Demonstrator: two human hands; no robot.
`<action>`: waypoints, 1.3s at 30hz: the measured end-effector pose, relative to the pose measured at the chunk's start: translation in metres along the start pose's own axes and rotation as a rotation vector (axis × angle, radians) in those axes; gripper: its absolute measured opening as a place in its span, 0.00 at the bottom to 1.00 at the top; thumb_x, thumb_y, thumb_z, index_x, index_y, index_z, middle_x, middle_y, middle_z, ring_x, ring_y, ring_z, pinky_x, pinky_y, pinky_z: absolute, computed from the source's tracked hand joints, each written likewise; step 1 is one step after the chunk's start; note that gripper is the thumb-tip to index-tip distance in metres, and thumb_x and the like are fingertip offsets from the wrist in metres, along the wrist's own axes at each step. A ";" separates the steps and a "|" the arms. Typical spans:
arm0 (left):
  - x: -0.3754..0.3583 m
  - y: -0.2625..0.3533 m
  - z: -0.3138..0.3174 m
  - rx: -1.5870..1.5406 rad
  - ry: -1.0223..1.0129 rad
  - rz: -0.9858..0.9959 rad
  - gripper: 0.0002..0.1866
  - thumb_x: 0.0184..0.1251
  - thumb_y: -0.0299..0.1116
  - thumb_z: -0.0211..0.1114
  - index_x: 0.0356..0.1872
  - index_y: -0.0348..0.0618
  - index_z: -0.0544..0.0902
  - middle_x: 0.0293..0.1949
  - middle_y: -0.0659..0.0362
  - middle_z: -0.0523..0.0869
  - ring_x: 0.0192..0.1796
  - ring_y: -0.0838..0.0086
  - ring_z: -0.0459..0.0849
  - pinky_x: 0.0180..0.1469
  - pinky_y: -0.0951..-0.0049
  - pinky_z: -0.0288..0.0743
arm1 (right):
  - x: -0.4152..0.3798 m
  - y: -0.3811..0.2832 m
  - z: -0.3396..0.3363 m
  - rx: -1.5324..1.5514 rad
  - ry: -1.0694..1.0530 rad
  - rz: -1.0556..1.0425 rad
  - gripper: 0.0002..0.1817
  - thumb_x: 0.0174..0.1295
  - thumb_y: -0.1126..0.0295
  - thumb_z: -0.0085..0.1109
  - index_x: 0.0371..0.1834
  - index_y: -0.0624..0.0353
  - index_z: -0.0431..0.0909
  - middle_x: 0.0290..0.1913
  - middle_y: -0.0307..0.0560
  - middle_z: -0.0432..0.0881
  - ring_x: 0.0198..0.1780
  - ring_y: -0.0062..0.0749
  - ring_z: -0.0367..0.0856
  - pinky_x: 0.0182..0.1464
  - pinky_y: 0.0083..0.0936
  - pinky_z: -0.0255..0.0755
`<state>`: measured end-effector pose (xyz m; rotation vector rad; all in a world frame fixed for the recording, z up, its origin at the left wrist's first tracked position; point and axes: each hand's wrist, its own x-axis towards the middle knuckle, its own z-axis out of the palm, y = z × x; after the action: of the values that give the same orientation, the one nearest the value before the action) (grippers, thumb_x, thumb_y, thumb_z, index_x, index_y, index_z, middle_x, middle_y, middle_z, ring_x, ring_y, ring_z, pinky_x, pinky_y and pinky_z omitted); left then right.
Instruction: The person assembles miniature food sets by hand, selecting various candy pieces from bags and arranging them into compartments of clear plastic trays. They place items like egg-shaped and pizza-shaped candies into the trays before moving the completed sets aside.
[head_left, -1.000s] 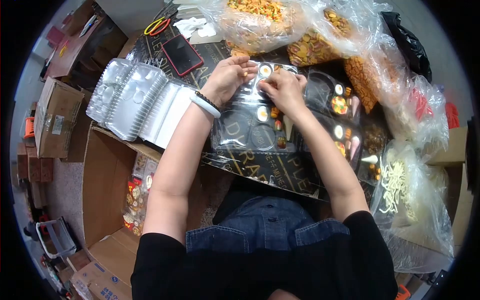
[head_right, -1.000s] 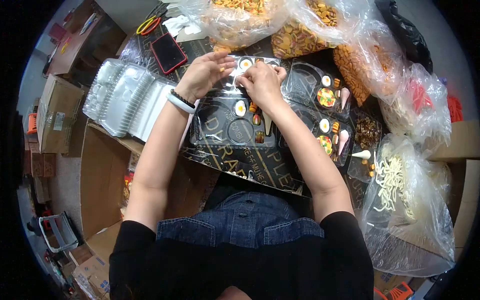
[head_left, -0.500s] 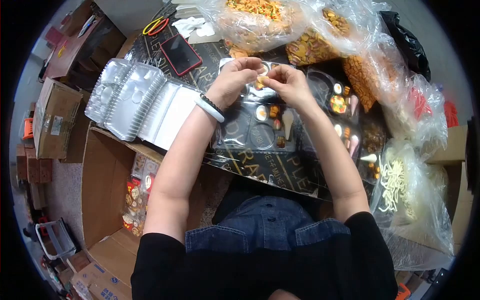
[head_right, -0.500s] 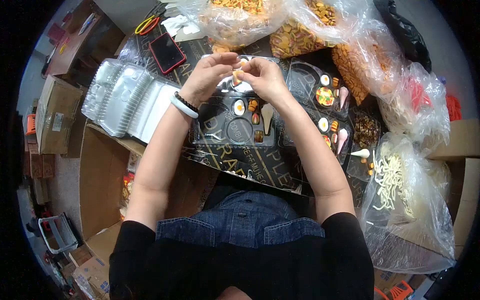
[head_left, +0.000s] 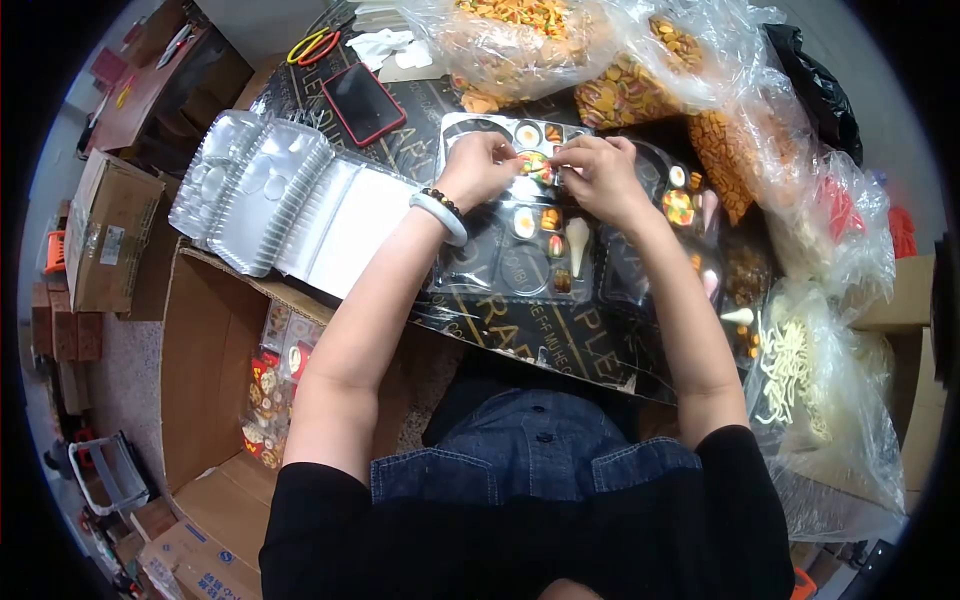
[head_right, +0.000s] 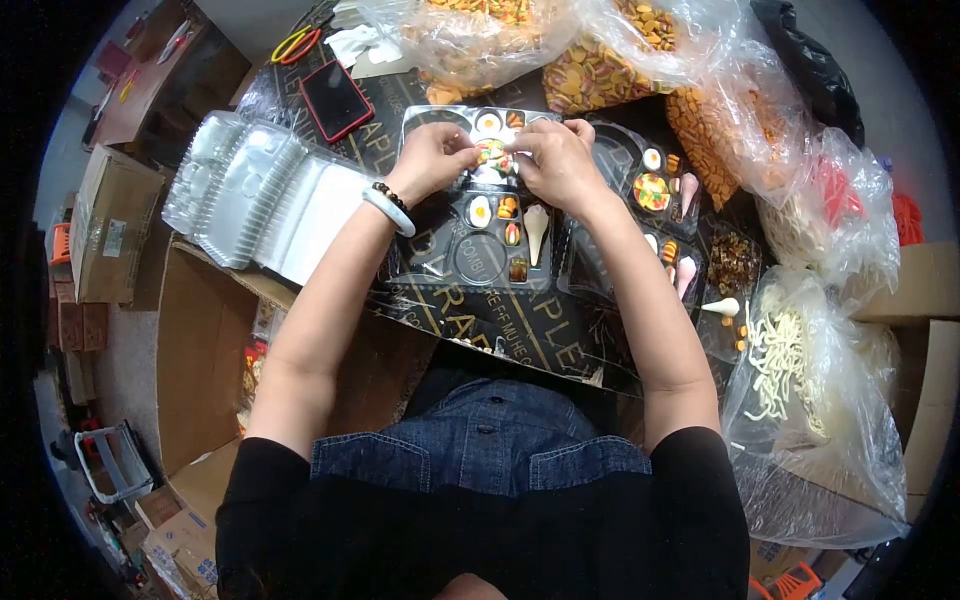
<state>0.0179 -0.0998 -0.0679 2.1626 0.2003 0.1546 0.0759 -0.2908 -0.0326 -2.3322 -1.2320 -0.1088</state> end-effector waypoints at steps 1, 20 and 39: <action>0.000 0.000 0.000 0.006 -0.011 -0.005 0.09 0.50 0.32 0.68 0.29 0.37 0.84 0.25 0.55 0.85 0.29 0.74 0.83 0.34 0.75 0.75 | 0.001 -0.002 -0.002 -0.014 -0.011 0.042 0.05 0.52 0.71 0.60 0.31 0.50 0.84 0.34 0.39 0.80 0.44 0.31 0.77 0.56 0.39 0.53; 0.020 0.052 -0.034 0.281 0.570 0.576 0.07 0.58 0.26 0.61 0.37 0.36 0.82 0.38 0.48 0.81 0.41 0.54 0.81 0.44 0.63 0.74 | -0.012 -0.019 -0.003 -0.169 0.168 -0.017 0.05 0.52 0.69 0.63 0.32 0.53 0.82 0.34 0.43 0.80 0.40 0.34 0.79 0.57 0.45 0.54; 0.230 0.049 -0.033 0.924 -0.110 0.128 0.14 0.57 0.29 0.58 0.43 0.40 0.84 0.49 0.47 0.82 0.53 0.60 0.80 0.55 0.67 0.74 | -0.089 -0.029 -0.074 0.061 0.147 0.270 0.07 0.54 0.71 0.64 0.36 0.54 0.81 0.32 0.36 0.81 0.38 0.26 0.79 0.59 0.35 0.52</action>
<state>0.2414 -0.0537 -0.0006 3.0967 0.0687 0.0057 0.0125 -0.3786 0.0174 -2.3662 -0.8312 -0.1454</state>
